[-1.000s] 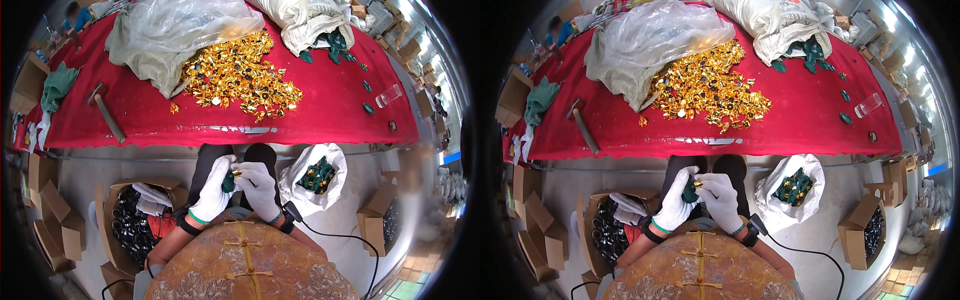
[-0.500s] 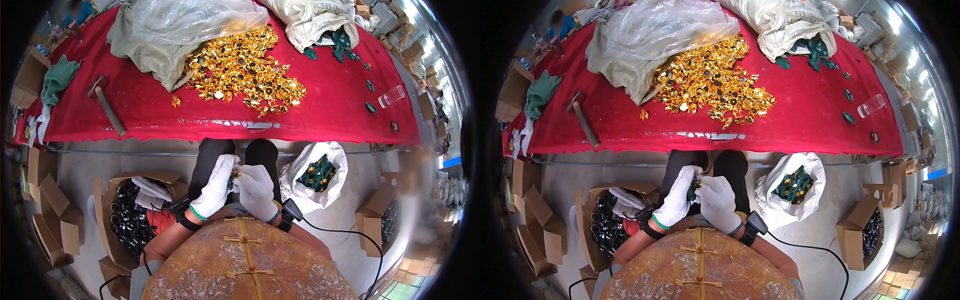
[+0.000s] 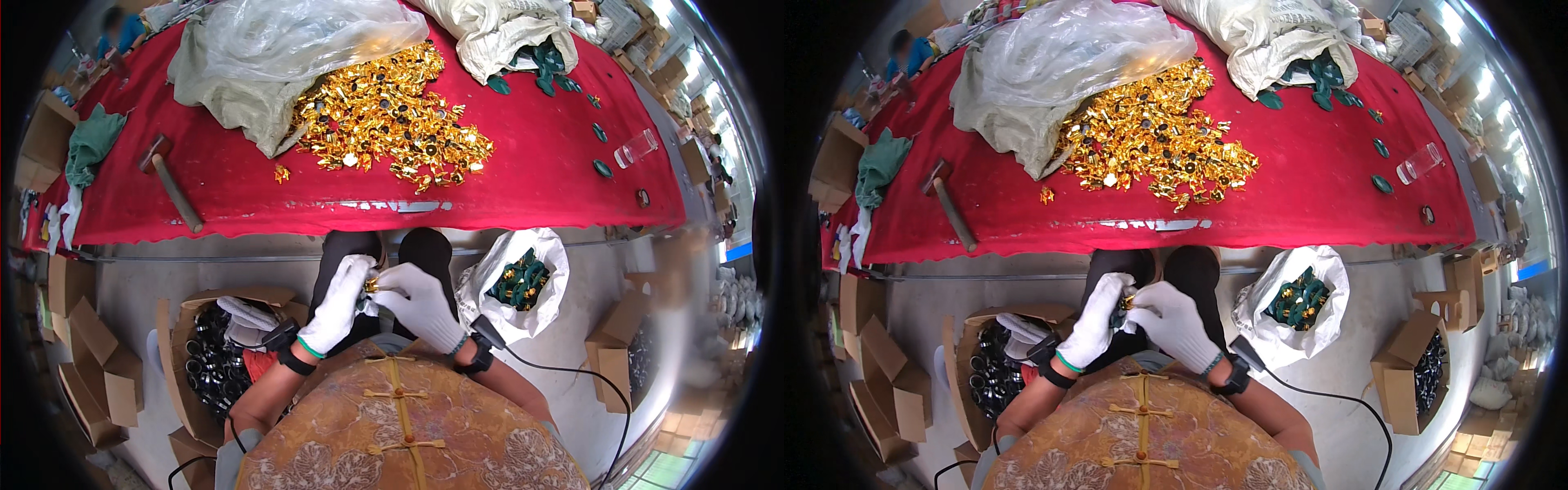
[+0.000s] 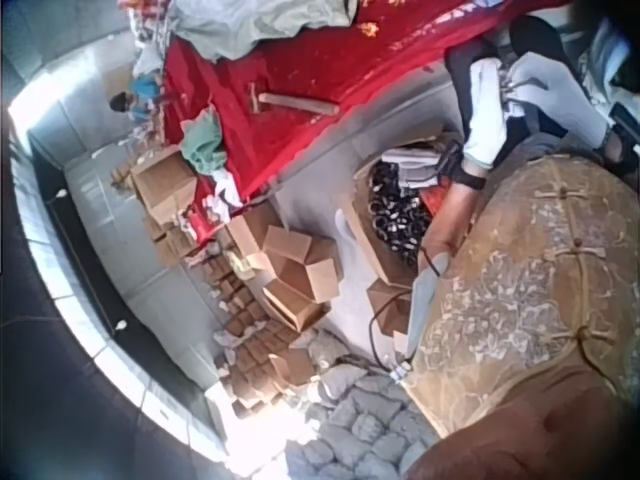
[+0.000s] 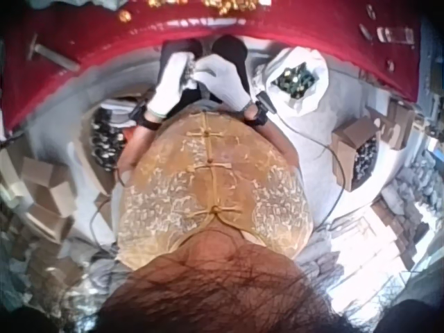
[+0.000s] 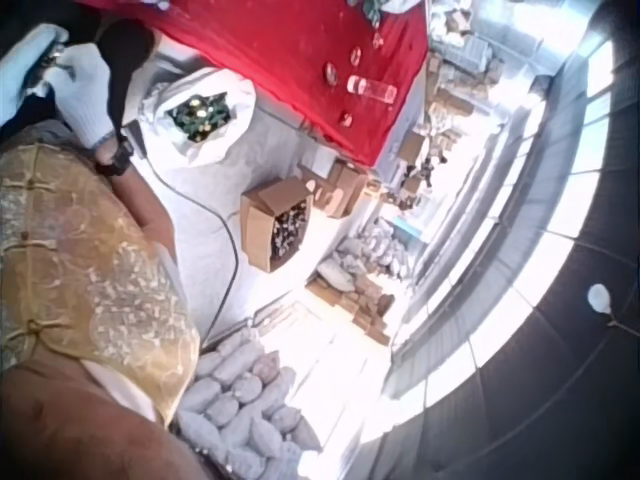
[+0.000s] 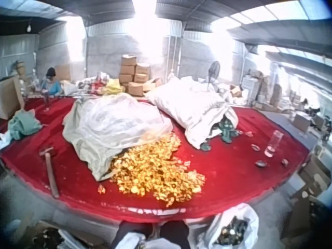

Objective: The person picks up a green base and a gold ornament, fits the ornament into the base, and places the assembled piece into a white bag. They then reach into a large white sack to pull out more green bases, scattering them across the table before resuming the assembly.

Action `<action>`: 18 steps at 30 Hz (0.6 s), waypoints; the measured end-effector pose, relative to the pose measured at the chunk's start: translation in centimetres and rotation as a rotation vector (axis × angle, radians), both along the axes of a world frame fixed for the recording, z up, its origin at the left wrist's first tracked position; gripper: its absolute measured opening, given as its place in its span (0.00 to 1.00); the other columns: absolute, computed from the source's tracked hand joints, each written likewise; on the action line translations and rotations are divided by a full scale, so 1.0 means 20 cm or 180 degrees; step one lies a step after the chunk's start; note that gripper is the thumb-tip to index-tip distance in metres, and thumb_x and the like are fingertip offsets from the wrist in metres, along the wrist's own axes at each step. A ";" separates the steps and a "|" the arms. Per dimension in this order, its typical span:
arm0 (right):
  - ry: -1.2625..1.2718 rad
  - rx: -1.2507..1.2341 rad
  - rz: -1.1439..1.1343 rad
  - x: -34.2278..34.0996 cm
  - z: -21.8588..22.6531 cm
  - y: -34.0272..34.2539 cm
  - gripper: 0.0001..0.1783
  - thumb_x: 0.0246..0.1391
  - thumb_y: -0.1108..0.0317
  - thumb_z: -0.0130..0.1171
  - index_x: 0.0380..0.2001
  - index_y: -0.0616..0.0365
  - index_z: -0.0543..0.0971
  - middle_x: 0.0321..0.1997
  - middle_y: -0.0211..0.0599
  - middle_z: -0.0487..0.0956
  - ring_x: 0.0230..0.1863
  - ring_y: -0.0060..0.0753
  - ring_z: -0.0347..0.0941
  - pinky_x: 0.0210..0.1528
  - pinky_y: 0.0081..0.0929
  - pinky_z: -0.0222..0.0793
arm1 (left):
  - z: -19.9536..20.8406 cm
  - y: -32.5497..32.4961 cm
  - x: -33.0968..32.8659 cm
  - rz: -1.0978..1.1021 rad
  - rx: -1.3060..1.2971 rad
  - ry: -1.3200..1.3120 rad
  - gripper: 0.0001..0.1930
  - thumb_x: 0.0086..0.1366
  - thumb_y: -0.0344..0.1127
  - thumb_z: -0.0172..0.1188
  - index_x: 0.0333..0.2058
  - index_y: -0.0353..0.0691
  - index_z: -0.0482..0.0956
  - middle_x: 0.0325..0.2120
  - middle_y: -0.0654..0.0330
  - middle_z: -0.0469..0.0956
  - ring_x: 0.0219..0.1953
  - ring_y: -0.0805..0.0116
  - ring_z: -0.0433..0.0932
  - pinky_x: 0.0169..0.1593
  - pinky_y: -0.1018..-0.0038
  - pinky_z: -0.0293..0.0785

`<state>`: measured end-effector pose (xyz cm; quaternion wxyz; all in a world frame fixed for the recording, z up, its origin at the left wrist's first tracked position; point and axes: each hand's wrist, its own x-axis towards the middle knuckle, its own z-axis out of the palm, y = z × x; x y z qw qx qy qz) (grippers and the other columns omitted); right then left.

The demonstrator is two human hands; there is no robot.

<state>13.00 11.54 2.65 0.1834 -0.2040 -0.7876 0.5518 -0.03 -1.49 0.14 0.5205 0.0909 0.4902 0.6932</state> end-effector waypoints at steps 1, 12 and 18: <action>0.0047 0.0384 -0.0038 0.01 0.06 0.02 0.13 0.51 0.67 0.73 0.39 0.58 0.82 0.44 0.40 0.82 0.41 0.45 0.83 0.41 0.35 0.79 | 0.01 -0.01 -0.03 0.0010 -0.0016 -0.0672 0.18 0.81 0.55 0.51 0.53 0.47 0.76 0.40 0.61 0.81 0.37 0.70 0.81 0.31 0.73 0.80; -0.0574 0.1959 0.0689 0.03 -0.01 -0.07 0.09 0.55 0.68 0.63 0.40 0.55 0.77 0.33 0.41 0.76 0.33 0.47 0.81 0.33 0.40 0.77 | 0.05 -0.03 0.02 -0.0526 -0.0316 0.0343 0.18 0.82 0.54 0.48 0.50 0.46 0.75 0.34 0.66 0.76 0.29 0.76 0.74 0.28 0.79 0.71; -0.1173 -0.4470 0.0527 0.09 -0.20 0.04 0.11 0.68 0.64 0.57 0.34 0.59 0.81 0.22 0.27 0.74 0.18 0.21 0.71 0.20 0.24 0.68 | 0.01 -0.02 0.13 -0.0528 -0.0010 0.3722 0.12 0.74 0.26 0.54 0.53 0.36 0.67 0.32 0.54 0.75 0.29 0.67 0.76 0.37 0.67 0.76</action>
